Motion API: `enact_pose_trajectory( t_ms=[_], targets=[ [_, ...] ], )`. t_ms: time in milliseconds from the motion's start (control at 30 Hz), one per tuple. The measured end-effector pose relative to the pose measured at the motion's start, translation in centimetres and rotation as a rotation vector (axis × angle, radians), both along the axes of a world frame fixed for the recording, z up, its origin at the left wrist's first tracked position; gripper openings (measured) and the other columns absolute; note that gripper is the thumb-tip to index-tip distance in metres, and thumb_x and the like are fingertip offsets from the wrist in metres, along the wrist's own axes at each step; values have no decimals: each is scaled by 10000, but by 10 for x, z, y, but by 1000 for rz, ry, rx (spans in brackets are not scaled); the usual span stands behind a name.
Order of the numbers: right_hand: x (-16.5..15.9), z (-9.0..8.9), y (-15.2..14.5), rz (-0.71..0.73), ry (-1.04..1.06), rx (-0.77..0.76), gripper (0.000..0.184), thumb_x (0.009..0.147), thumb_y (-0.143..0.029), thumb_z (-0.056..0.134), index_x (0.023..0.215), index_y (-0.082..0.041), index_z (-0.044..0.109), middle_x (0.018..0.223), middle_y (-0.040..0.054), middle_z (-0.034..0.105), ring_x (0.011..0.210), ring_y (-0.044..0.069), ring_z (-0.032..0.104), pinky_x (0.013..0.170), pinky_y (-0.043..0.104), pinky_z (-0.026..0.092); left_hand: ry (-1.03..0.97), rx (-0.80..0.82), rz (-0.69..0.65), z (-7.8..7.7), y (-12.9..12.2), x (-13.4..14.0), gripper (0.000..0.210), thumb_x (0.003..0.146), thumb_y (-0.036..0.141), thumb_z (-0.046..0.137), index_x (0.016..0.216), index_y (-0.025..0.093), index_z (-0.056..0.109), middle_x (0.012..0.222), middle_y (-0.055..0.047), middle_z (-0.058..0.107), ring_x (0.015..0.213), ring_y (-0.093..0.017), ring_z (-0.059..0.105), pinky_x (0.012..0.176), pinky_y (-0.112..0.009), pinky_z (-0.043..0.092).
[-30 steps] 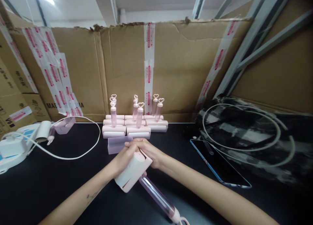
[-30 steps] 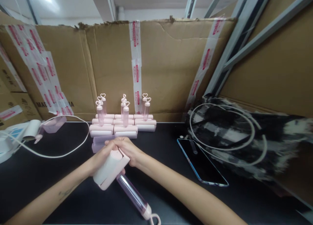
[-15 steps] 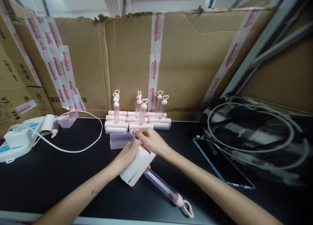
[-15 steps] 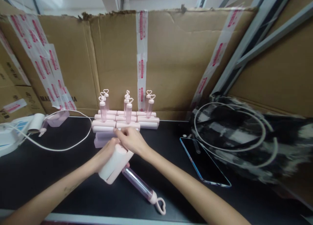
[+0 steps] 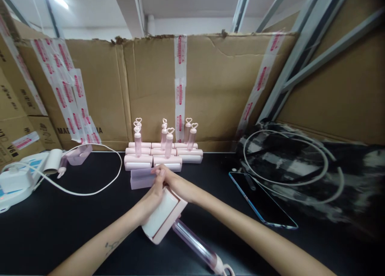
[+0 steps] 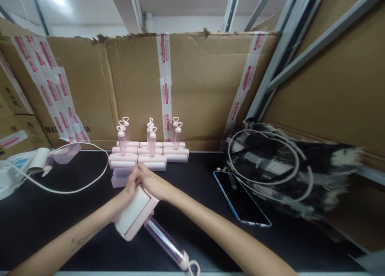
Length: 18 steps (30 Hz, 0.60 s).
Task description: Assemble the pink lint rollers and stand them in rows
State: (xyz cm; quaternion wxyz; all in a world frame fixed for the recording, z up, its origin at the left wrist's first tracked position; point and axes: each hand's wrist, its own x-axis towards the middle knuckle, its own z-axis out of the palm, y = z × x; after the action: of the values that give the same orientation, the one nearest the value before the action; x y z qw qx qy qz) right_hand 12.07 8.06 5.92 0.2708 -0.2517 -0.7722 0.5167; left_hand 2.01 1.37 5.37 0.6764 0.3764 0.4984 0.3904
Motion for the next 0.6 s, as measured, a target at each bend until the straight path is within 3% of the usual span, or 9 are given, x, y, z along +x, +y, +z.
enact_pose_trajectory(
  t_ms=[133,200,267,300,367,433,500,600],
  targets=[
    [1,3,0,-18,19,50,270,906,-323,340,935,-165,557,809,26,574,752,166,553,735,323,452,-13,-14,-50,4,1,-3,914,666,845,193,953,94,628,432,-68,585,375,-203,541,430,-309,432],
    [10,11,3,-57,80,152,308,921,-281,272,1040,-161,530,918,63,593,850,181,574,807,358,450,-66,5,-38,8,6,-10,896,674,840,174,858,101,646,463,-78,602,413,-199,555,459,-309,452],
    [25,21,4,-79,118,483,315,891,-208,341,1176,-187,473,1110,95,569,1035,203,541,922,406,400,-155,14,-4,12,13,-19,883,666,845,182,763,99,643,516,-102,631,459,-203,576,499,-316,471],
    [34,25,4,-63,97,745,379,853,-163,417,1227,-213,453,1213,99,531,1130,217,492,977,429,355,-204,12,19,13,16,-24,874,662,847,195,744,98,638,542,-109,642,483,-207,586,516,-319,475],
    [50,30,-1,54,-48,1222,455,839,-93,458,1238,-310,479,1306,47,501,1226,208,424,1046,438,280,-286,-10,36,12,20,-30,849,665,840,232,775,101,635,573,-99,652,521,-206,598,541,-312,476],
    [61,29,-9,187,-203,1520,452,877,-107,463,1254,-356,475,1308,-11,522,1249,167,406,1086,387,245,-313,-71,6,10,20,-28,836,656,840,273,858,113,632,571,-66,644,530,-195,597,529,-283,458],
    [66,23,-16,233,-253,1665,399,905,-169,468,1266,-339,475,1305,-27,531,1260,152,396,1098,349,242,-284,-103,-40,7,15,-22,857,638,848,290,952,120,618,597,-55,647,553,-197,604,523,-265,441],
    [68,12,-20,192,-223,1698,369,913,-190,465,1262,-306,488,1319,0,519,1295,173,348,1083,349,273,-218,16,-27,8,5,-14,875,665,834,264,1111,138,551,746,-68,676,680,-221,638,623,-294,460]
  ],
)
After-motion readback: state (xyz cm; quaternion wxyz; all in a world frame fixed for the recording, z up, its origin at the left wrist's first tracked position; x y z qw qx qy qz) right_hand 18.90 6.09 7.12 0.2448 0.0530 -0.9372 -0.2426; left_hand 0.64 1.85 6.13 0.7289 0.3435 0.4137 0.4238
